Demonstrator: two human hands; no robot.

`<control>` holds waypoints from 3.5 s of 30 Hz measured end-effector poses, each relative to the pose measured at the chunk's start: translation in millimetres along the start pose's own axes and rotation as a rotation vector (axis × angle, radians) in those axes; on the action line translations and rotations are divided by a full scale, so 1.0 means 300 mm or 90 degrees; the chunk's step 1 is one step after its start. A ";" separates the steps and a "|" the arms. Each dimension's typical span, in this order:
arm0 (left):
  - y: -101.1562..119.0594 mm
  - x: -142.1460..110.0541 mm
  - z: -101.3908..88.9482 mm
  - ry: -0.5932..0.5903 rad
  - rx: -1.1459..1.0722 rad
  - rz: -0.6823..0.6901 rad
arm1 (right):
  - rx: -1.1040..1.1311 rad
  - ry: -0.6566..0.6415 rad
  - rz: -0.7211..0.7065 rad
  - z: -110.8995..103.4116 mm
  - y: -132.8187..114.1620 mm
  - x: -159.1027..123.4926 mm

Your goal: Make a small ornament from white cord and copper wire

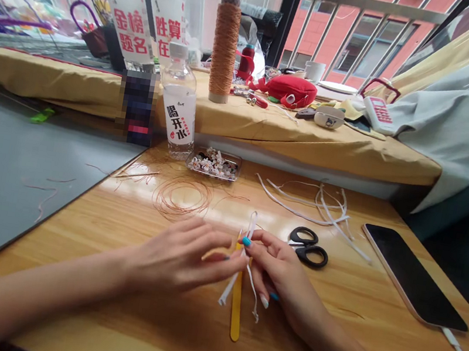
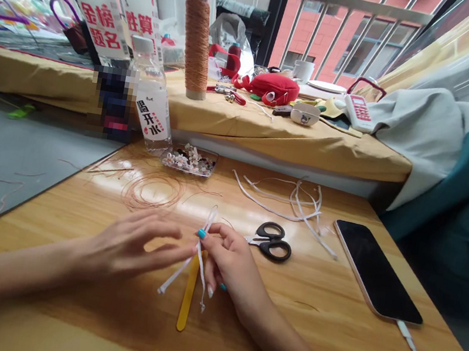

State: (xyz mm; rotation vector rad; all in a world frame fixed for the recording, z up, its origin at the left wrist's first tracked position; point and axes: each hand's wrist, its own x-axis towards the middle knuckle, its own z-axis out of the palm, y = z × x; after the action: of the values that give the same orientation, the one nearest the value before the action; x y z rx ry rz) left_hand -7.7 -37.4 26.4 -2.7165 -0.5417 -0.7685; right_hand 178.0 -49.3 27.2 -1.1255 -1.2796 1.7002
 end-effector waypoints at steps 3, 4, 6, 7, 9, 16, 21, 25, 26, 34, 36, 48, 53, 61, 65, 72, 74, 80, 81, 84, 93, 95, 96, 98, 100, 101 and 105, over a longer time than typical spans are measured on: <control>0.009 0.002 -0.009 -0.073 0.026 0.095 | -0.013 -0.022 0.005 0.001 0.002 0.001; 0.011 0.004 -0.010 -0.089 0.030 0.102 | -0.019 -0.032 0.006 0.003 0.002 0.001; 0.012 0.005 -0.008 -0.115 0.036 0.101 | -0.033 -0.048 0.011 0.005 0.001 0.000; 0.012 0.004 -0.007 -0.121 0.038 0.101 | -0.042 -0.052 0.014 0.006 0.001 0.000; 0.012 0.003 -0.004 -0.126 0.042 0.111 | -0.063 -0.049 0.015 0.007 0.001 0.000; 0.014 0.003 -0.014 -0.109 0.052 0.127 | -0.091 -0.024 -0.007 0.008 0.002 -0.002; 0.008 0.007 -0.026 -0.053 0.000 0.107 | -0.066 -0.014 -0.014 0.011 -0.002 -0.004; 0.006 0.007 -0.026 -0.057 -0.009 0.113 | -0.015 -0.016 -0.017 0.007 0.005 0.000; 0.005 0.008 -0.024 -0.059 0.000 0.116 | -0.003 -0.014 -0.018 0.006 0.007 0.001; -0.003 0.015 -0.025 -0.046 0.026 0.111 | 0.083 0.026 -0.028 0.005 0.005 0.004; -0.005 0.015 -0.026 -0.034 0.011 0.097 | 0.090 0.029 -0.028 0.005 0.005 0.005; 0.004 0.012 -0.016 0.007 -0.029 0.054 | 0.044 -0.037 -0.019 -0.010 0.014 0.015; 0.007 0.013 -0.016 -0.015 -0.006 0.060 | 0.044 -0.045 -0.031 -0.011 0.019 0.020; 0.020 0.014 -0.010 -0.016 -0.019 0.063 | 0.027 -0.011 -0.034 -0.010 0.026 0.021; 0.022 0.014 -0.011 -0.004 -0.010 0.055 | 0.024 0.004 -0.028 -0.008 0.030 0.018; 0.017 0.018 -0.010 0.026 -0.048 0.047 | 0.084 0.016 -0.019 -0.005 0.029 0.016; 0.016 0.015 -0.011 0.027 -0.021 0.078 | 0.099 -0.002 -0.019 -0.006 0.028 0.015; 0.016 0.015 -0.033 0.016 0.038 0.159 | 0.131 -0.010 0.004 -0.010 0.020 0.007; 0.017 0.017 -0.035 0.027 0.020 0.154 | 0.132 -0.014 0.007 -0.009 0.019 0.006; 0.020 0.018 -0.034 0.037 -0.049 0.150 | 0.121 -0.023 0.008 -0.007 0.018 0.008; 0.032 0.019 0.000 0.050 -0.371 -0.076 | 0.051 -0.046 -0.024 -0.012 0.025 0.019; 0.032 0.026 -0.002 0.059 -0.450 -0.189 | 0.029 -0.049 -0.022 -0.010 0.018 0.014; 0.031 0.030 -0.004 0.050 -0.489 -0.239 | 0.018 -0.049 -0.022 -0.007 0.013 0.011; 0.026 0.035 -0.007 0.016 -0.576 -0.322 | -0.005 -0.044 -0.021 -0.002 0.004 0.006; 0.019 0.036 -0.006 -0.008 -0.663 -0.385 | -0.021 -0.046 -0.024 0.001 -0.002 0.003; 0.016 0.035 -0.003 -0.014 -0.698 -0.408 | -0.027 -0.048 -0.027 0.002 -0.003 0.002; 0.006 0.031 0.016 0.011 -0.806 -0.476 | -0.046 -0.055 -0.030 0.002 0.003 -0.001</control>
State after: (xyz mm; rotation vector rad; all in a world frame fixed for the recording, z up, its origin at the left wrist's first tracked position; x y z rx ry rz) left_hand 2.5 -34.7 27.2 -3.5491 -1.5274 -1.7955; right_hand 177.4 -50.0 26.6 -1.0649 -1.4206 1.6964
